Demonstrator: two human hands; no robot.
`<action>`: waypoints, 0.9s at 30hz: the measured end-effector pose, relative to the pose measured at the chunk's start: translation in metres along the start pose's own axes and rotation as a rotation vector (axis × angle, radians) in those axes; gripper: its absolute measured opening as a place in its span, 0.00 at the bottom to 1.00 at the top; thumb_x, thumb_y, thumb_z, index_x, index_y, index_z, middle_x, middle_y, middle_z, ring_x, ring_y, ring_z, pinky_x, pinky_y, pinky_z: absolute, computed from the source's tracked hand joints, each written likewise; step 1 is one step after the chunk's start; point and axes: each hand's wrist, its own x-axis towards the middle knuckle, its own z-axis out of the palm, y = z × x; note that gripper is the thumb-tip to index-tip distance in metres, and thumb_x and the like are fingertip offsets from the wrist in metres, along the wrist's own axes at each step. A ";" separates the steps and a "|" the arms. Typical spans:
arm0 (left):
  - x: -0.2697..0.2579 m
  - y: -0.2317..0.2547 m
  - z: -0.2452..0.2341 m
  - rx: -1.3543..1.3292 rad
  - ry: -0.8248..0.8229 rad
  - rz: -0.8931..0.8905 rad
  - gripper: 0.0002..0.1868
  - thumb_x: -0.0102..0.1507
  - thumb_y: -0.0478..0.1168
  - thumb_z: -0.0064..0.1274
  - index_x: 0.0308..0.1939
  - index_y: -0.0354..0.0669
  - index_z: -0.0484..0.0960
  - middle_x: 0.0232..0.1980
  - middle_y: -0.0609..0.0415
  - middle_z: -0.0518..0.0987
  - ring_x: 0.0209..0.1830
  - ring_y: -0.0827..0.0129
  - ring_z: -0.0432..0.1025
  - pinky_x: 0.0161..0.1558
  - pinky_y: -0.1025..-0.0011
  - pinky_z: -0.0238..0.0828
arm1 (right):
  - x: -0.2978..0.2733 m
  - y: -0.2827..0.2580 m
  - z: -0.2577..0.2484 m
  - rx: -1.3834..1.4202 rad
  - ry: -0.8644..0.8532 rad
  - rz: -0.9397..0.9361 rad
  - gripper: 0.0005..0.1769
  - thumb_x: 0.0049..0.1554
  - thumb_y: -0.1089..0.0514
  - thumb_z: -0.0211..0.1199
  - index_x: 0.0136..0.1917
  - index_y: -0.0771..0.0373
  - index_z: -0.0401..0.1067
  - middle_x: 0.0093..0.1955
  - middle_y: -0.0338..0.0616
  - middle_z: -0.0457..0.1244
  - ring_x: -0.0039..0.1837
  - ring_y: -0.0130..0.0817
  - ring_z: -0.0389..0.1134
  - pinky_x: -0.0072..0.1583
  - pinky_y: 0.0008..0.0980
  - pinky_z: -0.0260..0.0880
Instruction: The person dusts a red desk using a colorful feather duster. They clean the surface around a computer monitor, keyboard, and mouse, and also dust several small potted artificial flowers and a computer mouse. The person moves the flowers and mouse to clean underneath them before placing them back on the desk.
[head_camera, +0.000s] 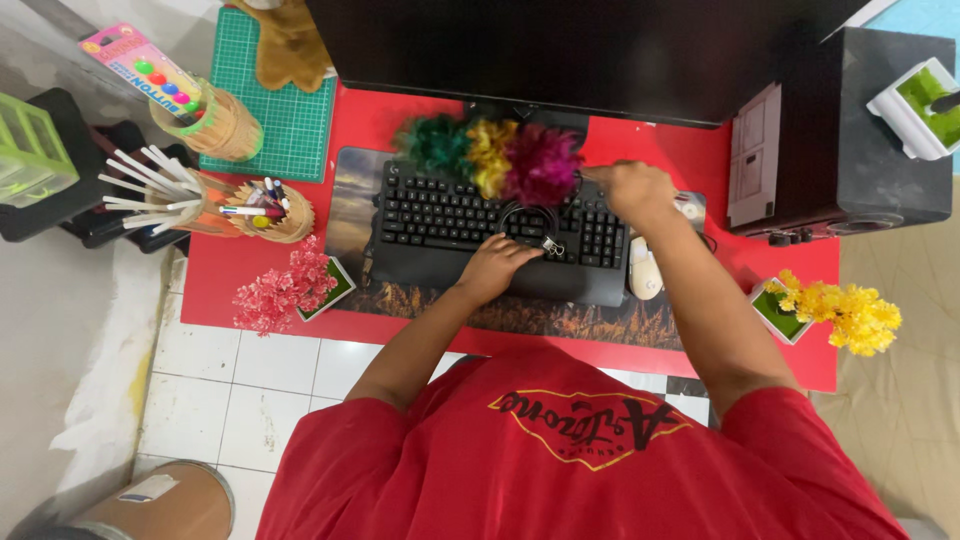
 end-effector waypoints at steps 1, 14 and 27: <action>0.000 0.000 0.000 0.006 0.002 0.001 0.27 0.62 0.28 0.47 0.64 0.54 0.79 0.59 0.58 0.81 0.62 0.63 0.72 0.73 0.56 0.58 | 0.011 -0.016 0.002 -0.001 -0.013 0.014 0.25 0.65 0.55 0.53 0.69 0.27 0.71 0.61 0.46 0.69 0.57 0.50 0.73 0.57 0.49 0.73; 0.000 0.000 0.001 0.013 -0.025 -0.014 0.29 0.62 0.27 0.47 0.65 0.56 0.77 0.61 0.60 0.80 0.64 0.65 0.72 0.73 0.56 0.56 | -0.002 0.081 -0.019 0.051 -0.153 0.088 0.24 0.59 0.53 0.59 0.65 0.26 0.74 0.63 0.40 0.70 0.64 0.50 0.69 0.65 0.50 0.68; 0.000 0.001 -0.002 -0.014 -0.020 -0.017 0.30 0.60 0.27 0.46 0.64 0.54 0.78 0.62 0.59 0.80 0.63 0.66 0.72 0.74 0.57 0.55 | 0.051 -0.067 0.004 0.031 -0.121 0.001 0.28 0.63 0.59 0.51 0.69 0.28 0.73 0.60 0.52 0.69 0.60 0.53 0.71 0.61 0.49 0.72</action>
